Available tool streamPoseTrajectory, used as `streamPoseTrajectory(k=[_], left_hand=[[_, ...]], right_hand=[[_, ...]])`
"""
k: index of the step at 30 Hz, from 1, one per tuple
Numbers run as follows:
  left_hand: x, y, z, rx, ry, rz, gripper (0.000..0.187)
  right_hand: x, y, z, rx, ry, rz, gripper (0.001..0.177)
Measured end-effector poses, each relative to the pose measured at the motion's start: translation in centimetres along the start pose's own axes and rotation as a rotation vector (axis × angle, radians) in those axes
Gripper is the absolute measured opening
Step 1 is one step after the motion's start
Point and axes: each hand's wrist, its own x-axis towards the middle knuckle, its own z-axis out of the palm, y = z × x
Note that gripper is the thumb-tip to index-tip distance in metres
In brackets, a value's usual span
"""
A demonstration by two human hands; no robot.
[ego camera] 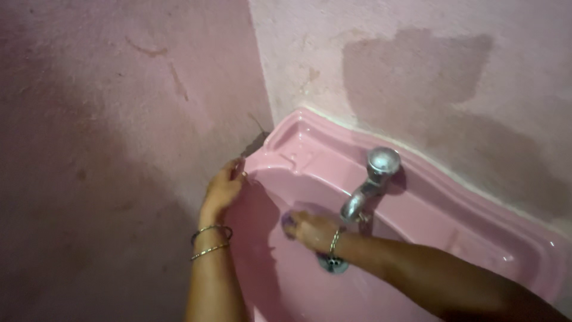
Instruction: The person wipes the surfaces of a pink corner sink and a metal faucet with a purple cloth.
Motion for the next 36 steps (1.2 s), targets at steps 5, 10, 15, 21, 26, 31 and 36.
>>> streamPoseTrajectory(k=[5, 10, 15, 21, 26, 31, 36], left_hand=[[0.4, -1.3, 0.4, -0.145, 0.007, 0.072, 0.048], [1.3, -1.4, 0.7, -0.405, -0.059, 0.078, 0.045], [2.1, -1.7, 0.6, -0.401, -0.098, 0.108, 0.045], [2.4, -0.8, 0.4, -0.322, -0.042, 0.072, 0.047], [0.6, 1.7, -0.3, -0.435, -0.084, -0.336, 0.047], [2.5, -1.2, 0.7, -0.524, -0.046, -0.021, 0.049], [4.0, -4.5, 1.5, -0.528, -0.063, -0.015, 0.048]], right_hand=[[0.0, 0.4, -1.7, -0.1, 0.187, 0.14, 0.031], [2.3, 1.8, -5.8, -0.124, 0.382, 0.27, 0.04], [6.2, 2.0, -4.7, -0.01, 0.408, 0.334, 0.042], [11.3, -1.8, -3.7, 0.452, 0.398, 0.494, 0.063], [11.1, -3.8, -3.6, 0.74, 0.421, 0.239, 0.077], [9.3, -5.9, -3.5, 1.03, 0.108, 0.154, 0.065], [3.8, -8.0, -5.2, 1.13, -0.044, 0.015, 0.054]])
